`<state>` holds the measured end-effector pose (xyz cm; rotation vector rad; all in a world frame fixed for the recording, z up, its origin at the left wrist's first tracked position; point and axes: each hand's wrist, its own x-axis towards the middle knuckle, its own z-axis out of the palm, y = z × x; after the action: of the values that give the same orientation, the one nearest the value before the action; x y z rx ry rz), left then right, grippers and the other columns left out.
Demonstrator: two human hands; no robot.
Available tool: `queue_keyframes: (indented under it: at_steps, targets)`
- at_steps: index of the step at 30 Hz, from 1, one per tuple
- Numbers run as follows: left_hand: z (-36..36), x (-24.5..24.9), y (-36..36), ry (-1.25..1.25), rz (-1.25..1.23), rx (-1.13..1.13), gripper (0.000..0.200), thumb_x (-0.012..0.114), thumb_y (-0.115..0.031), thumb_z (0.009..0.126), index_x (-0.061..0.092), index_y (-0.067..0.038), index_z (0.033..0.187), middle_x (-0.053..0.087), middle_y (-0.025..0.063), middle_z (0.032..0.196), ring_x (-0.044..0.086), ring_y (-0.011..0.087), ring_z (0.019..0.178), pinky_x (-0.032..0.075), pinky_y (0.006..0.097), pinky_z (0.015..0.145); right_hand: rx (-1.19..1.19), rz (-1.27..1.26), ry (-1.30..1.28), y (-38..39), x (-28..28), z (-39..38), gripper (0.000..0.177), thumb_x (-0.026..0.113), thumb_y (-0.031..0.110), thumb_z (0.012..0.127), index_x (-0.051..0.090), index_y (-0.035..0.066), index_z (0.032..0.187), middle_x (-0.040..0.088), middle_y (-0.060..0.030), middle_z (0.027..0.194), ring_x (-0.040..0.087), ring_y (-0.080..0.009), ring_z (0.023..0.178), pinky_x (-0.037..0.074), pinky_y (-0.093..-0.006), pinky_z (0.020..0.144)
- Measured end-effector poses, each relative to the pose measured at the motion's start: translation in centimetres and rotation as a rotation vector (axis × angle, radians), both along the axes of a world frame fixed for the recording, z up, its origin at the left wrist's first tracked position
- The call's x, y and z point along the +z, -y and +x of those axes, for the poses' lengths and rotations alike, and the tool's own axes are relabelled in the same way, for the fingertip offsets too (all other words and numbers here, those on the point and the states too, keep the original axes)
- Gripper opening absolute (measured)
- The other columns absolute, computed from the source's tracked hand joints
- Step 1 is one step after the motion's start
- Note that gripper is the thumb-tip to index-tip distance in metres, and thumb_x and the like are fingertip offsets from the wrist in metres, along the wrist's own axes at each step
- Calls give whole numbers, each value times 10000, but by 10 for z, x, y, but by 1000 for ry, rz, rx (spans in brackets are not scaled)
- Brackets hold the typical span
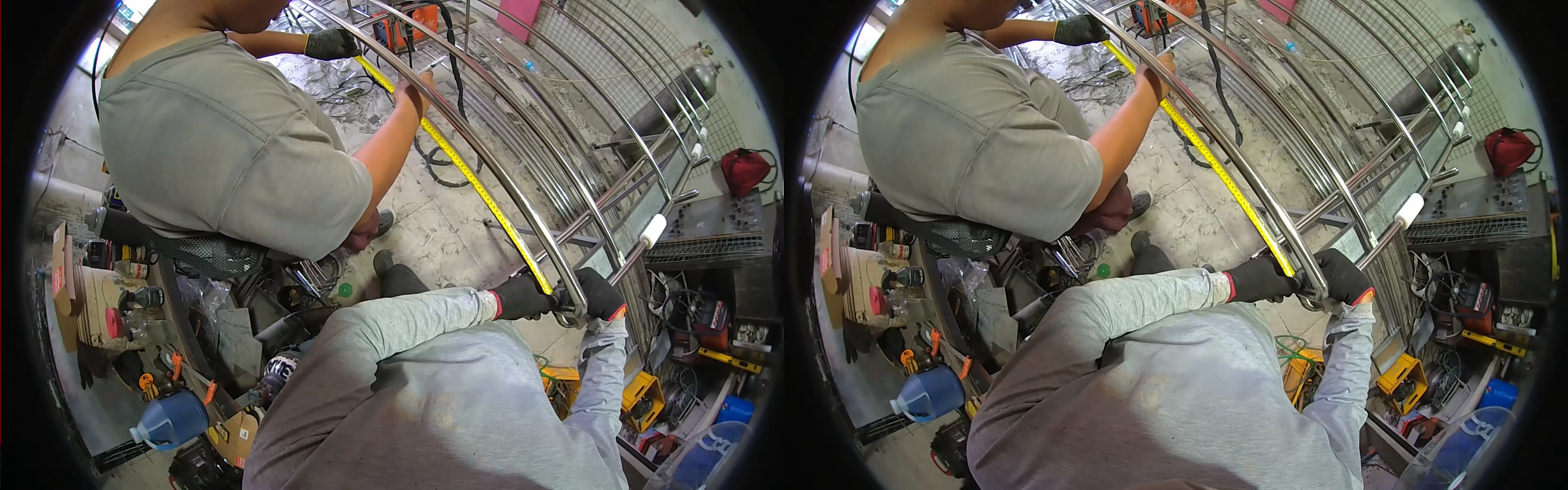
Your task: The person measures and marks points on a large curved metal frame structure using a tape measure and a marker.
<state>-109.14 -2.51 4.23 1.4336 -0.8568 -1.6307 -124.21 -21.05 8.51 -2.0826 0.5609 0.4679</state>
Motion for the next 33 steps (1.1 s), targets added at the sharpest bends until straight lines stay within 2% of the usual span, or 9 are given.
queue_keyframes:
  at_steps: [4, 11, 17, 20, 25, 28, 30, 31, 33]
  targets:
    - [1, 2, 0, 19, 8, -4, 409, 698, -393, 939, 711, 6, 1031, 737, 83, 854, 713, 162, 716, 585, 324, 651, -10, 27, -2, 0, 0, 0, 297, 808, 142, 791, 770, 2, 1049, 772, -132, 917, 717, -206, 856, 552, -360, 836]
    - [-5, -17, 5, 13, 42, -6, 416, 706, -390, 937, 707, 13, 1039, 734, 95, 860, 706, 166, 713, 585, 323, 653, -22, -47, -1, -6, 10, 2, 303, 821, 138, 775, 776, 15, 1049, 772, -130, 959, 714, -206, 901, 540, -351, 876]
    - [-3, -13, 3, 7, 49, 19, 424, 657, -408, 964, 707, 9, 1026, 724, 93, 844, 694, 165, 705, 568, 312, 640, -63, 115, 17, 2, -9, -5, 249, 807, 134, 799, 773, 4, 1010, 769, -87, 873, 694, -153, 803, 555, -336, 764]
    - [9, -7, -5, -96, 19, 64, 428, 620, -412, 984, 710, 4, 1025, 719, 106, 837, 688, 175, 705, 563, 318, 642, -159, 131, 1, -1, -14, -8, 252, 752, 181, 887, 762, -9, 1052, 765, -103, 811, 642, -96, 729, 540, -345, 696]
    - [33, 0, -10, -266, 102, 241, 400, 612, -368, 984, 721, 12, 1049, 730, 108, 864, 686, 171, 745, 559, 310, 680, -187, 32, 23, -9, -4, -3, 250, 664, 165, 926, 748, -4, 1090, 765, -121, 846, 667, -133, 758, 536, -348, 741]
    - [54, 2, -13, -295, 32, 409, 304, 587, -249, 1001, 721, 21, 1040, 732, 108, 928, 681, 164, 767, 552, 312, 700, -158, 88, 95, -8, -17, -6, 249, 672, 176, 870, 764, 20, 1041, 747, -178, 847, 716, -237, 762, 538, -381, 743]
    - [67, 6, -20, -319, -26, 482, 323, 606, -276, 999, 712, 15, 1089, 727, 99, 950, 682, 178, 828, 549, 324, 776, -86, 0, 148, -15, -5, 0, 267, 726, 226, 792, 770, 36, 975, 731, -186, 813, 717, -302, 736, 532, -408, 708]
    - [72, 2, -23, -313, -18, 500, 343, 615, -294, 998, 703, 11, 1126, 724, 97, 947, 682, 188, 847, 548, 334, 805, -151, 43, 144, -19, -4, 3, 280, 758, 250, 752, 766, 42, 938, 719, -192, 797, 703, -346, 725, 529, -424, 695]
    - [79, -6, -33, -333, 6, 522, 371, 626, -317, 994, 686, 6, 1166, 720, 100, 969, 683, 198, 863, 547, 345, 830, -150, 8, 135, -20, -4, 4, 270, 765, 243, 748, 766, 48, 935, 718, -197, 801, 698, -369, 730, 527, -432, 691]
